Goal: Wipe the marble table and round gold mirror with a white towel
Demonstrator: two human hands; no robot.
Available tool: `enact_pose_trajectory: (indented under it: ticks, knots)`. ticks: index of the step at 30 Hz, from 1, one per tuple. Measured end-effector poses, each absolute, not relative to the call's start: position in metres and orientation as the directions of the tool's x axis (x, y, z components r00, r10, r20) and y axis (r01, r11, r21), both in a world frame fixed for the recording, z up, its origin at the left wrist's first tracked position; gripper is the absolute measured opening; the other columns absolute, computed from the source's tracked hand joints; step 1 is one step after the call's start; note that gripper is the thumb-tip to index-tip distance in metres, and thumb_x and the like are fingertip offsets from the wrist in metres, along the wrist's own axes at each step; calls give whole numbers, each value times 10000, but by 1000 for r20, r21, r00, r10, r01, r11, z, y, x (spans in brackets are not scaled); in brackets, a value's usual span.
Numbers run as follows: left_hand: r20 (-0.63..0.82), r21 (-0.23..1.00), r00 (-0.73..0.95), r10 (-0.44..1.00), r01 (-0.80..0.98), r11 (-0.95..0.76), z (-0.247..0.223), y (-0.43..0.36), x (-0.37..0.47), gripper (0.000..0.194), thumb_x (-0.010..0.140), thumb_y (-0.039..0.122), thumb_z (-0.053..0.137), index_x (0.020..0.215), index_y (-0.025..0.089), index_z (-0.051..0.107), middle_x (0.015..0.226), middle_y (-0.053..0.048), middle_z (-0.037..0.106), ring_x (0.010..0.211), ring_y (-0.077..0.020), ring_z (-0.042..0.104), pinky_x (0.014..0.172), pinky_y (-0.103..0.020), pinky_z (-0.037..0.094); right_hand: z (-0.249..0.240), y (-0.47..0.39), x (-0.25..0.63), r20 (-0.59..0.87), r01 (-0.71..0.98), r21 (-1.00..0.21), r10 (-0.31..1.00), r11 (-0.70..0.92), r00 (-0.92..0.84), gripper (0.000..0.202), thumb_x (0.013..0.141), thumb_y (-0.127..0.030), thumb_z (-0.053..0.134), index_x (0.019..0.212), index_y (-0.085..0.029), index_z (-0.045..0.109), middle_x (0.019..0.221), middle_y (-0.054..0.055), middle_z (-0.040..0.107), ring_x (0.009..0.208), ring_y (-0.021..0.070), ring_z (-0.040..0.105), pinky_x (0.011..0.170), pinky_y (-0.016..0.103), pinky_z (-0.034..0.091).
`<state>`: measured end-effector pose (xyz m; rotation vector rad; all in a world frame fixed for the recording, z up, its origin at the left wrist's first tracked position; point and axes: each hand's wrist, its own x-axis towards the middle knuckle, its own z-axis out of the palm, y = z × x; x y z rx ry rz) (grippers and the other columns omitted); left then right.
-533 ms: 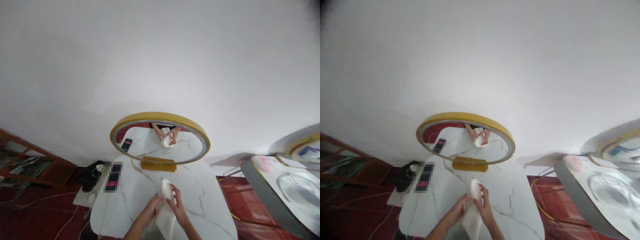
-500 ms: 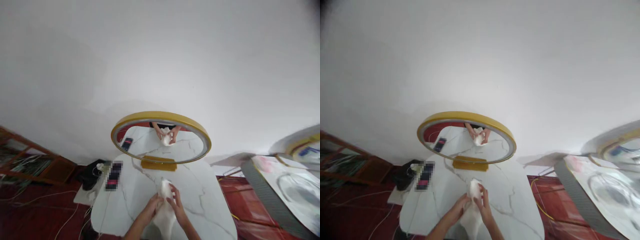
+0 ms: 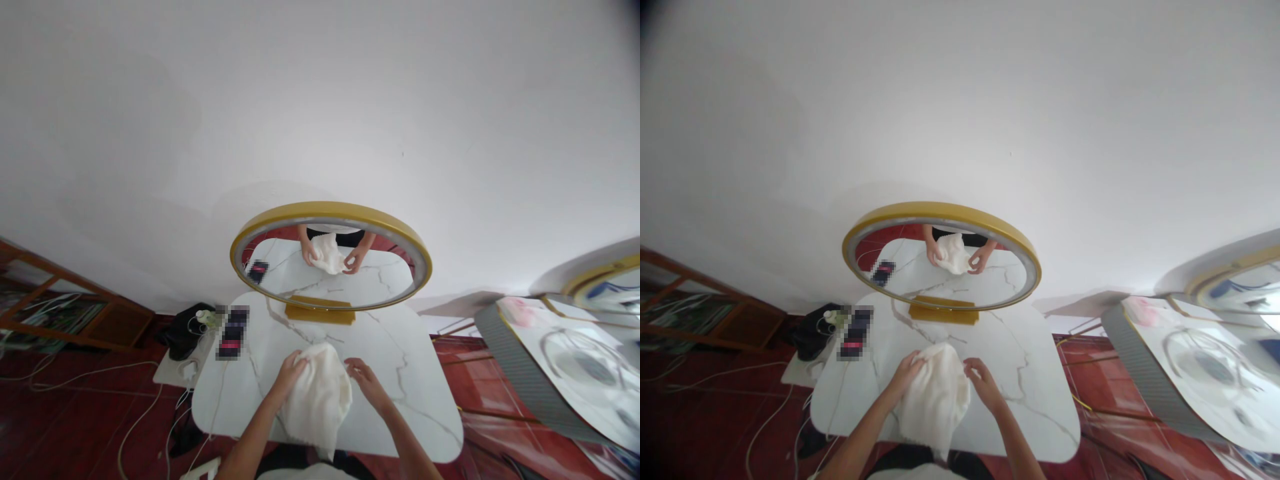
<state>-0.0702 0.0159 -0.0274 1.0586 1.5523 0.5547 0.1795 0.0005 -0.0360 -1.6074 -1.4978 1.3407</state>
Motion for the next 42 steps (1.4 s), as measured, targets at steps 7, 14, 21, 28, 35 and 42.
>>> enact_pose_trajectory:
  ticks: [7,14,21,28,35,42]
  knots:
    - [-276,680,-139,951,670,296,-24,11,-118,490,765,206,474,1249,131,476,1282,-137,470,1268,-288,347,1078,-443,208,-26,-21,139,-159,622,-782,957,28,-244,291,761,-378,520,1022,-263,579,1142,60,538,1119,255,450,1007,453,302]
    - [-89,280,355,931,906,-318,-45,-15,-125,652,771,189,479,1390,314,317,1399,-9,416,1292,-214,342,1073,-398,266,-55,-40,92,-262,745,-610,819,269,-510,777,680,-540,616,1375,-382,305,1504,7,209,1348,336,178,1087,567,69]
    - [-141,280,538,831,827,-488,-68,-42,-123,755,805,411,530,1437,366,120,1503,15,250,1339,-261,268,1095,-498,161,-60,-37,148,-212,806,-416,817,421,-537,547,781,-450,503,1310,-338,421,1473,-4,294,1362,298,166,1073,593,-83]
    - [-100,286,442,891,871,-400,-81,-65,-101,774,812,559,495,1441,344,98,1537,-61,91,1376,-325,161,1070,-583,67,-68,-61,170,-103,883,-283,904,374,-415,838,734,-548,524,1441,-225,210,1508,84,183,1371,330,136,1095,565,-12]
    - [-225,371,405,886,877,-306,-70,-39,-98,860,742,496,612,1434,375,115,1540,-43,74,1380,-334,144,1071,-590,89,-74,-50,155,-57,913,-229,932,338,-359,903,710,-559,543,1453,-260,127,1524,70,87,1374,363,83,1072,601,29]
    - [-257,393,315,913,898,-199,-61,19,-85,817,748,400,611,1428,387,159,1541,-34,75,1386,-312,126,1063,-605,110,-81,8,140,-20,935,-227,958,274,-285,818,762,-494,516,1451,-267,140,1523,57,89,1381,336,73,1075,585,44]
